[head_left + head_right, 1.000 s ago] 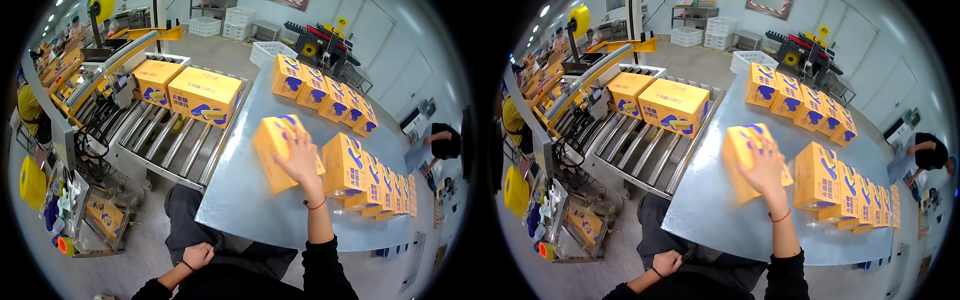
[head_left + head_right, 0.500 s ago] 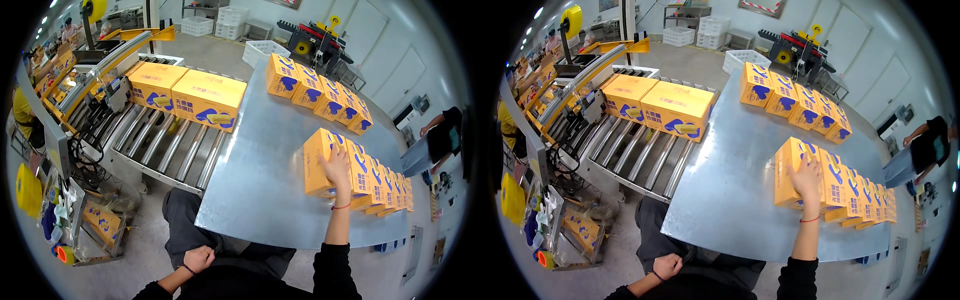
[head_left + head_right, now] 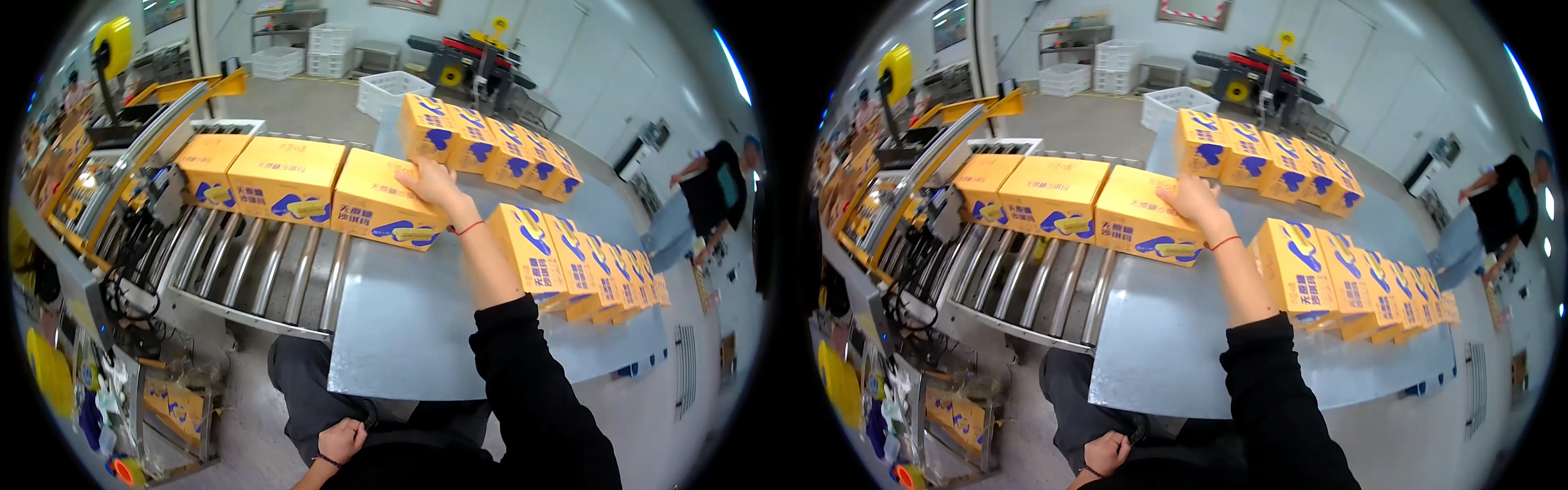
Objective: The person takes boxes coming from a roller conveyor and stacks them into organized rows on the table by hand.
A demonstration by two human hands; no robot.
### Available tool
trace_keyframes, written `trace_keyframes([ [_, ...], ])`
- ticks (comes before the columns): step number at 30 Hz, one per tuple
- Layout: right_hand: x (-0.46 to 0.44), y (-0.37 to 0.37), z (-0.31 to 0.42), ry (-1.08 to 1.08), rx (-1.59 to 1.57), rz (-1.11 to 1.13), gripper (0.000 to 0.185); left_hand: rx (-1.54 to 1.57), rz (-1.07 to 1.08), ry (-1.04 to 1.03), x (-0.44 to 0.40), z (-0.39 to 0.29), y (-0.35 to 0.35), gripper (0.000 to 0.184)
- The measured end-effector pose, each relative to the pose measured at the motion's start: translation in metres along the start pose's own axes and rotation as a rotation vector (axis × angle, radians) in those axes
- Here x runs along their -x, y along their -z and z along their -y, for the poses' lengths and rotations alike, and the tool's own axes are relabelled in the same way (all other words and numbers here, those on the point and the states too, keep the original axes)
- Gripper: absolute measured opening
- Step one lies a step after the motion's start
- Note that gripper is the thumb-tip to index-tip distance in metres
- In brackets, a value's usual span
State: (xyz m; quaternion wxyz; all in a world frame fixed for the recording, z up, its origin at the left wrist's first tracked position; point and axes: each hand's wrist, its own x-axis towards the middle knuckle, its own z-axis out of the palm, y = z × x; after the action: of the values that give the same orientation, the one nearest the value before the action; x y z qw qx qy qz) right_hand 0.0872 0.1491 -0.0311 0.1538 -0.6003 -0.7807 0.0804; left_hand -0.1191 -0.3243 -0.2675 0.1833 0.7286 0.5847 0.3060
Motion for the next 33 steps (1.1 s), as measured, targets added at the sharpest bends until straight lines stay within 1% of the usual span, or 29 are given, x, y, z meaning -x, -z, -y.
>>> trace_keyframes([
  [1,0.009,0.009,-0.003,0.014,0.030,-0.034,0.068,0.000,-0.005,0.013,0.000,0.000,0.002,0.015],
  [3,0.076,0.020,0.003,0.151,0.037,-0.290,0.063,0.020,-0.018,0.037,-0.001,-0.001,0.004,0.012],
  [4,0.108,0.022,0.015,0.278,0.044,-0.431,0.061,0.038,-0.001,0.010,-0.002,0.001,0.001,0.012],
  [5,0.139,0.037,0.035,0.346,0.025,-0.307,0.061,0.040,-0.026,-0.007,-0.001,0.005,-0.002,0.013],
  [6,0.160,0.033,0.043,0.431,0.025,-0.165,0.056,0.035,-0.041,-0.021,0.002,0.007,-0.003,0.015],
  [7,0.174,0.038,0.058,0.444,-0.109,0.215,0.052,0.033,-0.022,-0.016,0.002,0.007,-0.003,0.015],
  [9,0.188,0.022,0.072,0.565,0.002,0.068,0.052,0.031,0.035,-0.041,0.001,0.007,0.000,0.016],
  [10,0.182,0.014,0.074,0.544,-0.003,0.054,0.052,0.033,0.056,-0.040,-0.002,0.005,0.001,0.016],
  [11,0.172,0.005,0.072,0.501,-0.027,0.046,0.058,0.025,0.067,-0.057,-0.003,0.003,0.001,0.016],
  [12,0.163,-0.002,0.069,0.465,-0.052,0.040,0.066,0.003,0.064,-0.028,-0.004,0.000,0.001,0.016],
  [13,0.156,-0.007,0.064,0.457,-0.059,0.031,0.066,-0.018,0.062,0.006,-0.002,-0.005,0.001,0.016],
  [14,0.152,-0.011,0.057,0.357,-0.021,-0.016,0.073,-0.025,0.073,-0.003,0.001,-0.009,0.001,0.016],
  [15,0.147,-0.015,0.047,0.249,0.018,-0.064,0.080,-0.032,0.051,0.032,0.002,-0.012,0.001,0.016],
  [16,0.142,-0.017,0.030,0.217,0.016,-0.079,0.080,-0.036,0.037,0.055,0.003,-0.015,0.001,0.016],
  [17,0.135,-0.018,0.007,0.093,0.087,-0.098,0.083,-0.034,0.064,0.020,0.004,-0.013,0.001,0.016],
  [18,0.136,-0.004,-0.014,-0.031,0.163,-0.114,0.086,-0.082,0.086,0.048,0.010,-0.011,-0.003,0.015],
  [19,0.139,0.011,-0.036,-0.175,0.135,-0.081,0.087,-0.131,0.108,0.077,0.016,-0.008,-0.006,0.015],
  [20,0.145,0.019,-0.047,-0.218,0.140,-0.094,0.087,-0.146,0.070,0.011,0.021,0.000,-0.011,0.016],
  [22,0.143,0.025,-0.060,-0.286,0.149,-0.050,0.088,-0.082,0.048,0.143,0.012,-0.026,0.002,0.018],
  [23,0.145,0.026,-0.069,-0.280,0.145,-0.056,0.088,-0.079,0.071,0.110,0.011,-0.027,0.002,0.018],
  [25,0.154,0.031,-0.088,-0.306,0.136,-0.064,0.089,-0.066,-0.006,0.144,0.009,-0.022,-0.001,0.019],
  [26,0.156,0.033,-0.095,-0.293,0.121,-0.056,0.090,-0.063,0.001,0.129,0.007,-0.021,-0.002,0.019],
  [28,0.161,0.039,-0.115,-0.319,0.120,-0.053,0.089,-0.060,0.040,0.168,0.003,-0.020,0.002,0.019],
  [30,0.171,0.052,-0.140,-0.325,0.117,-0.046,0.088,-0.058,0.024,0.179,-0.001,-0.034,0.003,0.019],
  [32,0.184,0.069,-0.160,-0.406,0.137,-0.018,0.086,-0.049,-0.001,0.197,-0.001,-0.040,0.004,0.019],
  [33,0.190,0.077,-0.168,-0.428,0.126,-0.013,0.086,-0.028,0.003,0.174,-0.001,-0.039,0.004,0.019],
])
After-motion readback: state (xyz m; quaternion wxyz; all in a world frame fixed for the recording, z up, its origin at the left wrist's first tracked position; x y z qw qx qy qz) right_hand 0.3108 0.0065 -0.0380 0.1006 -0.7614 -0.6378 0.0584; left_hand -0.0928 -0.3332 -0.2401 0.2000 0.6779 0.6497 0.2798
